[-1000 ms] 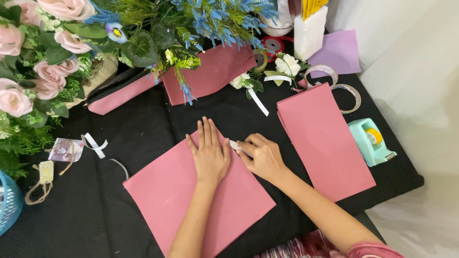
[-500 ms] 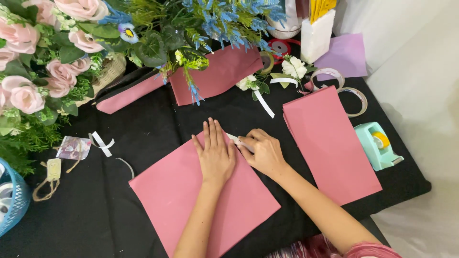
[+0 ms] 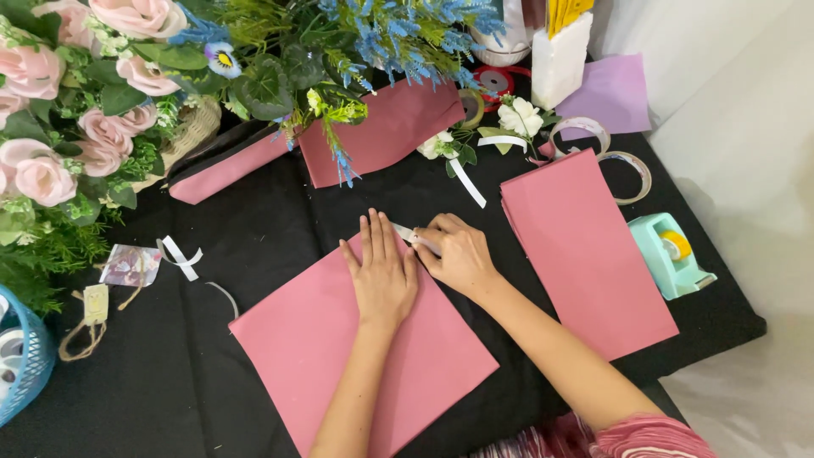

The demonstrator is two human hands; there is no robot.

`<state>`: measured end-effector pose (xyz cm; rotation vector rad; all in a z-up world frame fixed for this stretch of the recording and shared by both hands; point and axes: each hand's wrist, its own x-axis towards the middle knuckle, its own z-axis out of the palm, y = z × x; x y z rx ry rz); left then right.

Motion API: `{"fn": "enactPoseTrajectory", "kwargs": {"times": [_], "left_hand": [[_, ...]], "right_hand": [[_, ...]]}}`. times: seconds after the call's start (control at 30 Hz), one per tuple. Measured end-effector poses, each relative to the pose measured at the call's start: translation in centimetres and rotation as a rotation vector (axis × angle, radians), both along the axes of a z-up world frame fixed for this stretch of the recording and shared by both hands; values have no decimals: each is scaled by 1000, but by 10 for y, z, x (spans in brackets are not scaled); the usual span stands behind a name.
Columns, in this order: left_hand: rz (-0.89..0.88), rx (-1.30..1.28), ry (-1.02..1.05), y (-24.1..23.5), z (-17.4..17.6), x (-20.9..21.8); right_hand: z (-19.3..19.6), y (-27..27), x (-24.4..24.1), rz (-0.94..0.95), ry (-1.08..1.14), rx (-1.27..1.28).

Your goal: The person uses a white utility knife to cut a large sheet of pink paper into smaller rectangular pieces on a black table. They repeatedly fold the paper and trim the edges to create uniform sections.

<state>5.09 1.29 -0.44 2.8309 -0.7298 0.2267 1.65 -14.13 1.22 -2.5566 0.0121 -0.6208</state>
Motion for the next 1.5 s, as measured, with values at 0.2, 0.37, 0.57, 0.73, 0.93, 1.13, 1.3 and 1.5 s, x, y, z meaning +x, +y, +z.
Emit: {"fn": "enactPoseTrajectory", "kwargs": {"times": [0.2, 0.37, 0.57, 0.73, 0.93, 1.13, 1.3, 1.5], "left_hand": [[6, 15, -15, -1, -2, 0], [10, -4, 26, -1, -1, 2], [-24, -117, 140, 3, 15, 3], [-132, -191, 114, 27, 61, -19], [-421, -206, 154, 104, 91, -110], [-422, -95, -37, 191, 23, -187], [-242, -204, -603, 211, -3, -193], [-232, -220, -717, 259, -84, -204]], "right_hand": [[-3, -4, 18, -32, -13, -6], [2, -19, 8, -115, 101, -11], [25, -34, -15, -191, 267, -22], [33, -40, -55, -206, 139, -85], [36, -40, -152, 146, 16, 69], [21, -26, -224, 160, 116, 76], [15, -4, -228, 56, 274, 85], [61, 21, -189, 62, 620, 282]]}}
